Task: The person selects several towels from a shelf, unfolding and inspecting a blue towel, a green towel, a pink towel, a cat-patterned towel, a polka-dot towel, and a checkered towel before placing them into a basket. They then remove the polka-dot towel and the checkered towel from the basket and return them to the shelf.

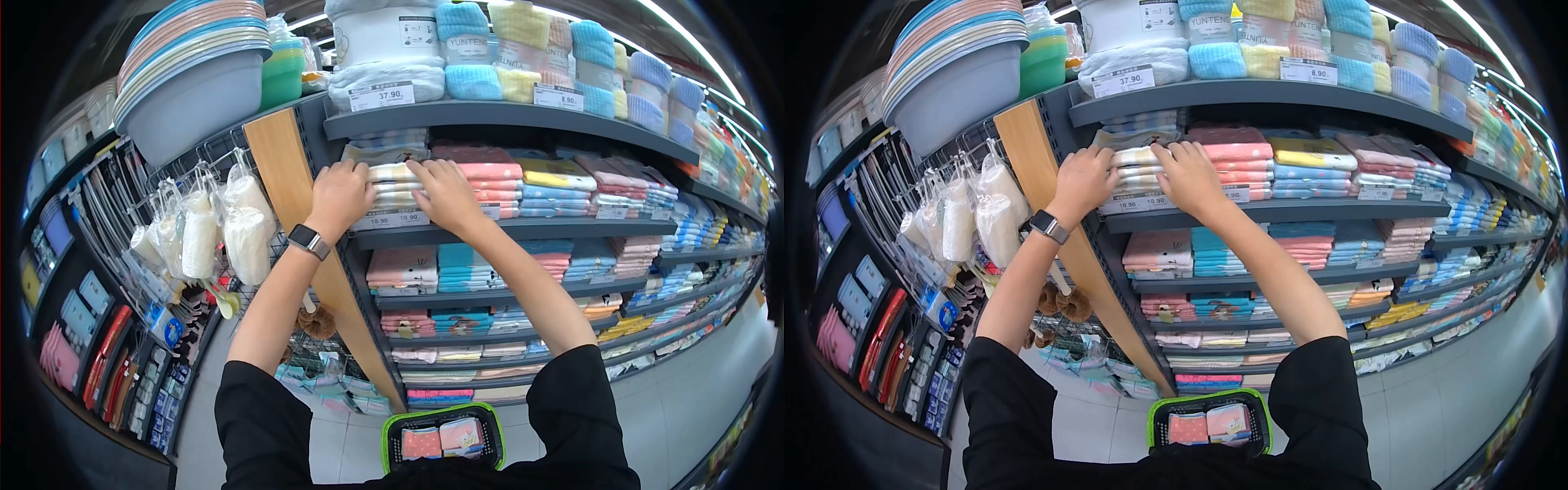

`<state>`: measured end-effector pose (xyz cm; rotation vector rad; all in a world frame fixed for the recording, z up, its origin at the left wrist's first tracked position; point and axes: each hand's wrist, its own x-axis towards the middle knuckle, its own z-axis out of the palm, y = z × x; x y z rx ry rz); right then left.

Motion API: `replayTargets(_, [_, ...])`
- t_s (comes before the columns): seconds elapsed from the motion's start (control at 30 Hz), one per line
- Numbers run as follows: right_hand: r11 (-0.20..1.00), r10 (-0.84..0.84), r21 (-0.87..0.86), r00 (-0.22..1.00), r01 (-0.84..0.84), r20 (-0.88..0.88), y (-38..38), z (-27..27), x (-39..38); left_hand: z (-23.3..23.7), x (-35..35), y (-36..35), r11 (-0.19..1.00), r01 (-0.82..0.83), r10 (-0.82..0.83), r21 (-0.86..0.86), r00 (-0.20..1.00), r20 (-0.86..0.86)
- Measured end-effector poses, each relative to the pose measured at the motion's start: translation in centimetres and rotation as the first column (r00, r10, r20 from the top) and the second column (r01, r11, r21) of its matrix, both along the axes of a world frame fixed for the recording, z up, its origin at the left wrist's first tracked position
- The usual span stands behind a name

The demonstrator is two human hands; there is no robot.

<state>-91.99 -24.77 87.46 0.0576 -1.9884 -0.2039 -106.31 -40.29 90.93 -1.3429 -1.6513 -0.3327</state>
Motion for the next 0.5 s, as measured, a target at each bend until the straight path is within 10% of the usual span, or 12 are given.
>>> replayTargets(0.27, [1.0, -0.007, 0.022, 1.0, 0.008, -0.026, -1.2, 0.1, 0.7, 1.2, -1.3, 3.1, 1.0, -0.006, 0.004, 0.025, 0.997, 0.08])
replayTargets(0.5, [0.996, 0.067, -0.053, 0.996, -0.07, -0.061, -2.5, -0.3, 5.1, 4.0, -0.4, 4.5, 0.915, -0.182, 0.313, -0.36, 0.883, 0.349])
